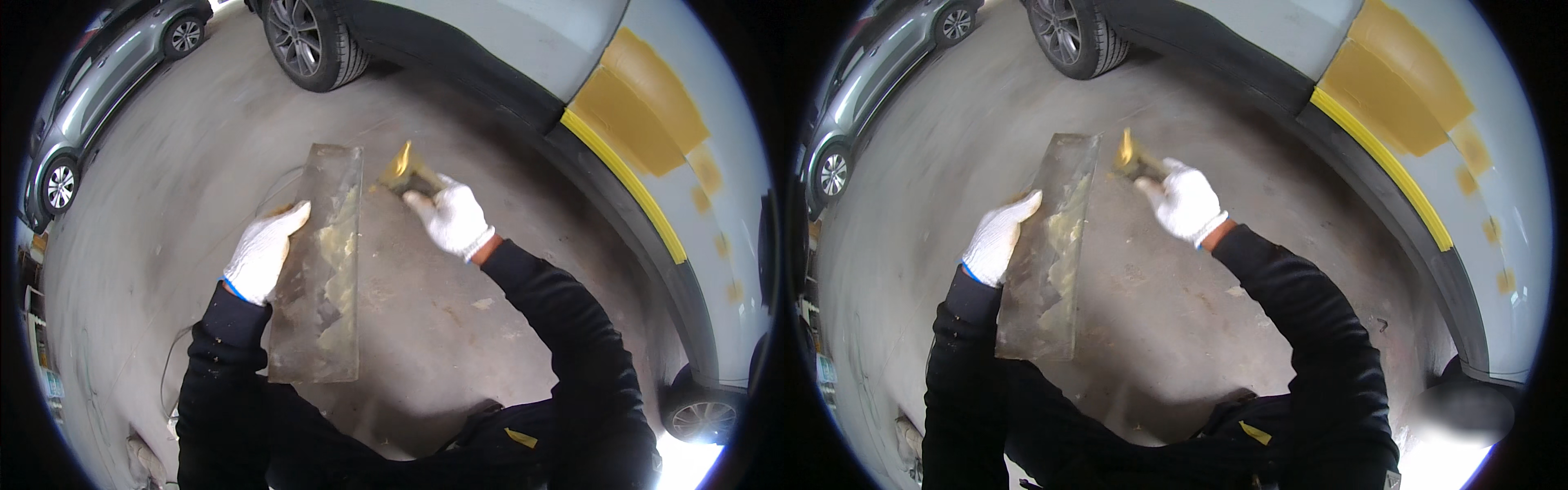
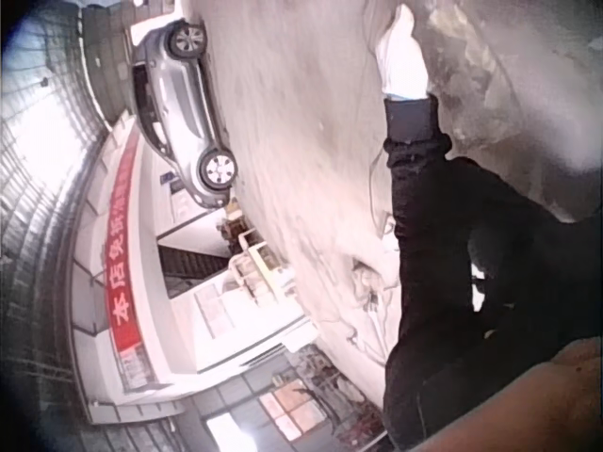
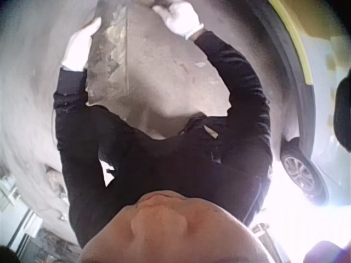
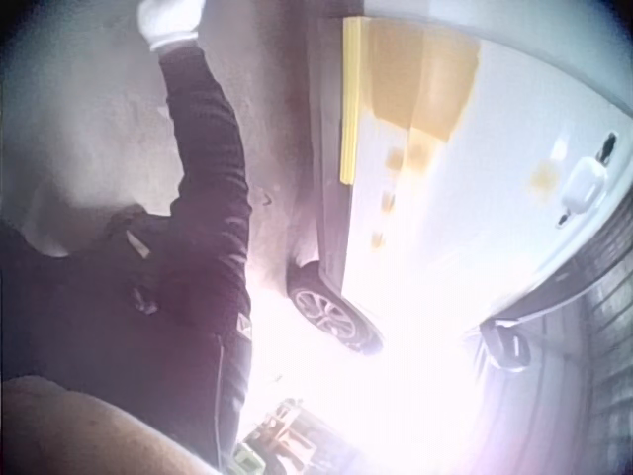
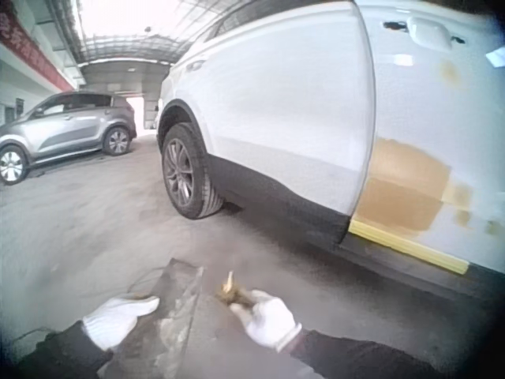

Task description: The person applies yellow body filler to the side of a white car using a metal spreader and a smaller scraper. They spread the filler across the panel, then use the smaller tool to smooth and level the surface. The person works along the side of the car, moving between sections and occasionally repositioning tools.

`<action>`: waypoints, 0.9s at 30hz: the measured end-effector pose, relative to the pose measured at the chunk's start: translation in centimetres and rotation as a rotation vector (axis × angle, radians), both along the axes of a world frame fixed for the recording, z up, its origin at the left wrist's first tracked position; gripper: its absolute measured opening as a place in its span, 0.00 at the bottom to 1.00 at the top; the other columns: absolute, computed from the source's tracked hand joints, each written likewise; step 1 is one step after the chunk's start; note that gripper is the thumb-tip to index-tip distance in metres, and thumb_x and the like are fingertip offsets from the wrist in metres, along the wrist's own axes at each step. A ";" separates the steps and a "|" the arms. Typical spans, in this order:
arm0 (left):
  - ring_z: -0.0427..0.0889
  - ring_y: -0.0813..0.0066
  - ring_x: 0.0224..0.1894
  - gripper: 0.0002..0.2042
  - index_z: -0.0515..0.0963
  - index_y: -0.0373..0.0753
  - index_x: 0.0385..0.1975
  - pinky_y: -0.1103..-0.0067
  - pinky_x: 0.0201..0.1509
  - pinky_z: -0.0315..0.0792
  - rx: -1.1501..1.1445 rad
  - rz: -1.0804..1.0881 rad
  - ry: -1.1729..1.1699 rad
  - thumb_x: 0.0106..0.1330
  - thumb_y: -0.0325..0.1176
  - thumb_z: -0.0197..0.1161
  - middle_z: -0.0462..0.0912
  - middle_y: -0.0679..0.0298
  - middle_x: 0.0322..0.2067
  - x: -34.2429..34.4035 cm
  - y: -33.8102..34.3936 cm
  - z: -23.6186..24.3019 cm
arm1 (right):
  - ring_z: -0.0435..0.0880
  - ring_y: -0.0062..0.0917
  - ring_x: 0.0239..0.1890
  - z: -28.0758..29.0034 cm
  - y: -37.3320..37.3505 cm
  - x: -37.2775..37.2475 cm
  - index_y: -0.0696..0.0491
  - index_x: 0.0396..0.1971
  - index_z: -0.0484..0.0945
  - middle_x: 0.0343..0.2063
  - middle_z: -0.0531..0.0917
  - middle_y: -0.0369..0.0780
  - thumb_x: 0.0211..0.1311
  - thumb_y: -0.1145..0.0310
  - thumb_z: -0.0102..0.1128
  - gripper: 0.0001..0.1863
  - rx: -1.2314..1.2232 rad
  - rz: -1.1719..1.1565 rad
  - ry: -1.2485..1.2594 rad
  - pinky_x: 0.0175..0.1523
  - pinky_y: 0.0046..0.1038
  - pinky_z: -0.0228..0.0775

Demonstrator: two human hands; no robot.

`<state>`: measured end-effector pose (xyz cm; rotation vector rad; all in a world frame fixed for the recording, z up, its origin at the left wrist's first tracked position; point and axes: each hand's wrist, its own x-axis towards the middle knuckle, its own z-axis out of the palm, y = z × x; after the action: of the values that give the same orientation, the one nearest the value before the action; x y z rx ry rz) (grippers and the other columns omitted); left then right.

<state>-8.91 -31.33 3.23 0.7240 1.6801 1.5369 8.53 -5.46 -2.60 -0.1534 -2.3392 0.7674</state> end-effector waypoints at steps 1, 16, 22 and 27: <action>0.79 0.75 0.57 0.25 0.75 0.25 0.63 0.79 0.64 0.71 -0.020 0.077 0.013 0.78 0.42 0.60 0.83 0.59 0.56 0.4 0.2 0.1 | 0.86 0.45 0.32 -0.2 0.5 -0.7 0.62 0.41 0.85 0.33 0.85 0.53 0.72 0.62 0.62 0.15 -0.065 -0.097 0.020 0.34 0.38 0.76; 0.79 0.77 0.56 0.22 0.77 0.26 0.60 0.79 0.63 0.71 -0.017 0.062 0.376 0.78 0.40 0.60 0.83 0.60 0.56 -0.8 0.2 -1.9 | 0.82 0.17 0.29 2.6 -3.5 1.5 0.59 0.51 0.82 0.30 0.85 0.34 0.72 0.67 0.67 0.14 -0.856 0.330 -0.148 0.37 0.24 0.77; 0.78 0.76 0.60 0.25 0.72 0.24 0.65 0.79 0.65 0.71 0.049 0.038 0.419 0.79 0.40 0.59 0.80 0.58 0.59 0.4 0.5 -1.4 | 0.79 0.16 0.28 2.6 1.9 0.5 0.57 0.45 0.84 0.29 0.84 0.33 0.75 0.65 0.63 0.11 -0.958 0.002 0.037 0.34 0.25 0.74; 0.78 0.68 0.61 0.25 0.72 0.24 0.64 0.77 0.67 0.70 0.060 0.142 0.038 0.81 0.41 0.54 0.80 0.53 0.60 1.3 1.6 -1.7 | 0.84 0.25 0.46 2.9 -1.6 0.8 0.58 0.59 0.77 0.51 0.83 0.38 0.75 0.69 0.62 0.17 -1.471 0.612 0.191 0.50 0.31 0.79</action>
<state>-7.57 -29.73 1.50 0.6804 1.7519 1.6882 9.32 -7.09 0.28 0.0329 -1.1716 2.5039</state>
